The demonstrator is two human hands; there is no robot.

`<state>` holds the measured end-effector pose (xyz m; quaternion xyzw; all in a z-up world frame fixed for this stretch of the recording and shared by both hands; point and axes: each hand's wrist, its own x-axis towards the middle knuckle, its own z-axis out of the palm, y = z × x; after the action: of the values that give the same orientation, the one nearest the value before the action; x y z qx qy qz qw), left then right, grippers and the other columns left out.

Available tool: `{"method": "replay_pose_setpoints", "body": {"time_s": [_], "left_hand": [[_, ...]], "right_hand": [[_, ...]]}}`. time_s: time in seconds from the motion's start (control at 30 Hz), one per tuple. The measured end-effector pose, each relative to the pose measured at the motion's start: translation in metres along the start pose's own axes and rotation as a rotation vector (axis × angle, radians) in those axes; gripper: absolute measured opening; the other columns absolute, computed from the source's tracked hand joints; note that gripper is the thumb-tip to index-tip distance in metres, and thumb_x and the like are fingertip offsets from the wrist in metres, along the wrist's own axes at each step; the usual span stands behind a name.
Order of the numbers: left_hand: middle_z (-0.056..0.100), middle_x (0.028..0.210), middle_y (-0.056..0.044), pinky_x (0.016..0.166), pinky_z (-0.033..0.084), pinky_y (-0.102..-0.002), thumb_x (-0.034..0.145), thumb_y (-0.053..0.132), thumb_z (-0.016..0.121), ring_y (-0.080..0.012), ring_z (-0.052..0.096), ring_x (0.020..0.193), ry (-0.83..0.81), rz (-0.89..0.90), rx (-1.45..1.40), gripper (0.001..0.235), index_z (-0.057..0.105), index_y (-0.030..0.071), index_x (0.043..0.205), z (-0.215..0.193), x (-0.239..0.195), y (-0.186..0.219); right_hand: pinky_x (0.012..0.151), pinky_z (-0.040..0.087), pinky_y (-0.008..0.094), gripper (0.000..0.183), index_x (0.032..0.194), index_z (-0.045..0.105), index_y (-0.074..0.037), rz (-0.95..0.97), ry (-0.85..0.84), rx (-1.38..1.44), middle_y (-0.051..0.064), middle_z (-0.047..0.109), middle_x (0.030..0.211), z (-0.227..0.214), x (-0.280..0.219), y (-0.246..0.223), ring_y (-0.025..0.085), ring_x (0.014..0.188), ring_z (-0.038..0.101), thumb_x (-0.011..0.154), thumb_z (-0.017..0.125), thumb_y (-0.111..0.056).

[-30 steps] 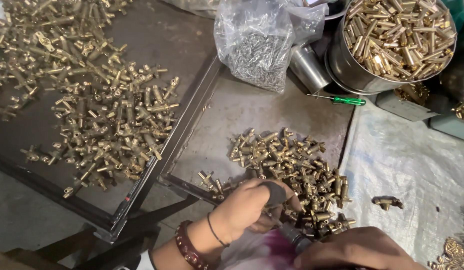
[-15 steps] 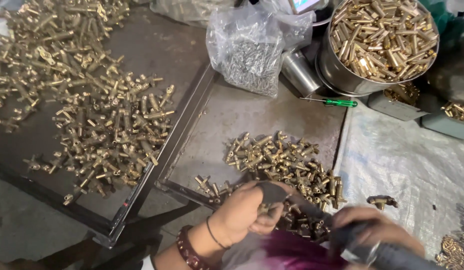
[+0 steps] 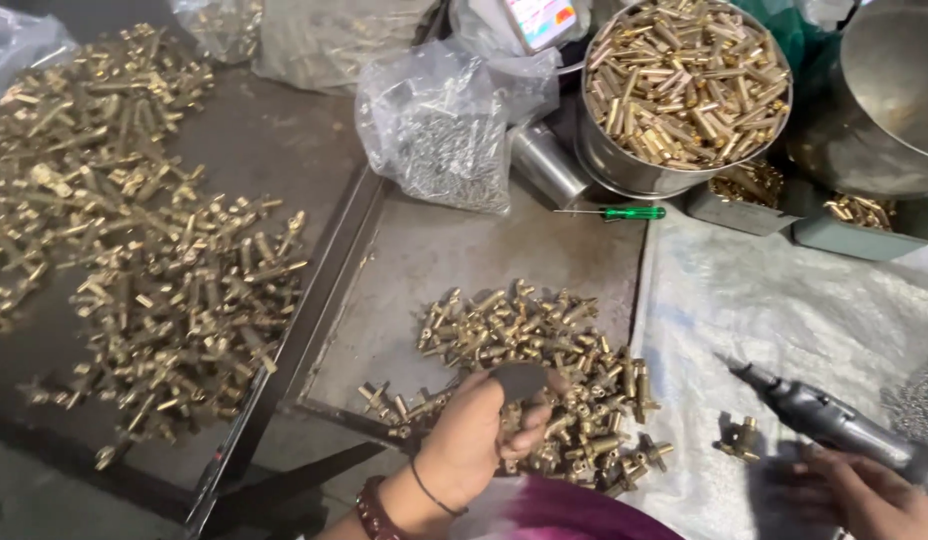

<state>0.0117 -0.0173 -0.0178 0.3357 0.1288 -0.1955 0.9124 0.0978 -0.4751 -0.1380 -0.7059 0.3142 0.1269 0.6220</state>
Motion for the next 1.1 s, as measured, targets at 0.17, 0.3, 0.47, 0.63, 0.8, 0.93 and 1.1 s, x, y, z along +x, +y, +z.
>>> {"method": "replay_pose_setpoints", "body": {"time_s": [0.17, 0.3, 0.47, 0.63, 0.8, 0.93, 1.1], "left_hand": [[0.048, 0.064, 0.003, 0.043, 0.027, -0.022, 0.105, 0.028, 0.044, -0.0070, 0.039, 0.049, 0.084, 0.047, -0.004, 0.039, 0.069, -0.002, 0.103, -0.003, 0.020, -0.005], [0.045, 0.060, 0.003, 0.041, 0.026, -0.023, 0.102, 0.025, 0.044, -0.0075, 0.038, 0.047, 0.138, 0.047, 0.035, 0.037, 0.070, -0.002, 0.102, -0.022, 0.020, -0.007], [0.047, 0.060, 0.001, 0.041, 0.028, -0.027, 0.103, 0.028, 0.044, -0.0113, 0.043, 0.049, 0.290, 0.109, -0.031, 0.040, 0.065, -0.005, 0.098, -0.046, 0.014, 0.007], [0.050, 0.063, 0.000, 0.039, 0.027, -0.026, 0.103, 0.030, 0.042, -0.0094, 0.040, 0.046, 0.273, 0.172, -0.062, 0.042, 0.067, -0.003, 0.099, -0.060, 0.021, 0.016], [0.057, 0.069, -0.002, 0.039, 0.025, -0.026, 0.099, 0.021, 0.043, -0.0074, 0.036, 0.045, 0.244, 0.145, -0.009, 0.032, 0.066, -0.001, 0.099, -0.048, 0.040, 0.021], [0.047, 0.060, 0.001, 0.038, 0.023, -0.023, 0.104, 0.027, 0.041, -0.0058, 0.033, 0.043, 0.181, 0.108, 0.128, 0.040, 0.069, -0.001, 0.098, -0.021, 0.037, 0.020], [0.046, 0.058, 0.000, 0.039, 0.023, -0.023, 0.104, 0.027, 0.039, -0.0059, 0.031, 0.042, 0.160, 0.185, 0.150, 0.041, 0.069, -0.001, 0.099, -0.009, 0.019, 0.014]], "right_hand": [[0.083, 0.056, 0.036, 0.031, 0.121, 0.072, -0.001, -0.622, -0.032, -0.652, 0.014, 0.080, 0.104, 0.107, -0.067, -0.103, 0.023, 0.095, 0.075, 0.096, 0.067, -0.018], [0.093, 0.055, 0.043, 0.030, 0.124, 0.068, -0.009, -1.199, -0.143, -0.861, 0.013, 0.071, 0.126, 0.207, -0.026, -0.153, 0.036, 0.114, 0.067, 0.094, 0.064, -0.012], [0.101, 0.046, 0.049, 0.052, 0.131, 0.061, 0.001, -1.604, -0.033, -1.165, 0.021, 0.064, 0.130, 0.278, 0.058, -0.150, 0.042, 0.121, 0.059, 0.083, 0.066, -0.018], [0.091, 0.050, 0.048, 0.034, 0.121, 0.067, -0.006, -1.203, -0.054, -1.122, 0.016, 0.066, 0.106, 0.272, -0.005, -0.152, 0.038, 0.099, 0.064, 0.089, 0.066, -0.016], [0.076, 0.055, 0.034, 0.041, 0.132, 0.064, -0.007, -0.957, -0.542, -0.496, 0.010, 0.075, 0.103, 0.206, -0.104, -0.121, 0.029, 0.088, 0.070, 0.091, 0.065, -0.008], [0.069, 0.058, 0.030, 0.040, 0.124, 0.076, -0.020, -0.888, -0.662, -0.757, 0.002, 0.075, 0.089, 0.184, -0.150, -0.107, 0.017, 0.079, 0.072, 0.084, 0.080, -0.021], [0.062, 0.058, 0.031, 0.041, 0.122, 0.080, -0.027, -0.924, -0.630, -0.875, -0.003, 0.074, 0.081, 0.179, -0.169, -0.106, 0.012, 0.073, 0.072, 0.081, 0.086, -0.029]]}}
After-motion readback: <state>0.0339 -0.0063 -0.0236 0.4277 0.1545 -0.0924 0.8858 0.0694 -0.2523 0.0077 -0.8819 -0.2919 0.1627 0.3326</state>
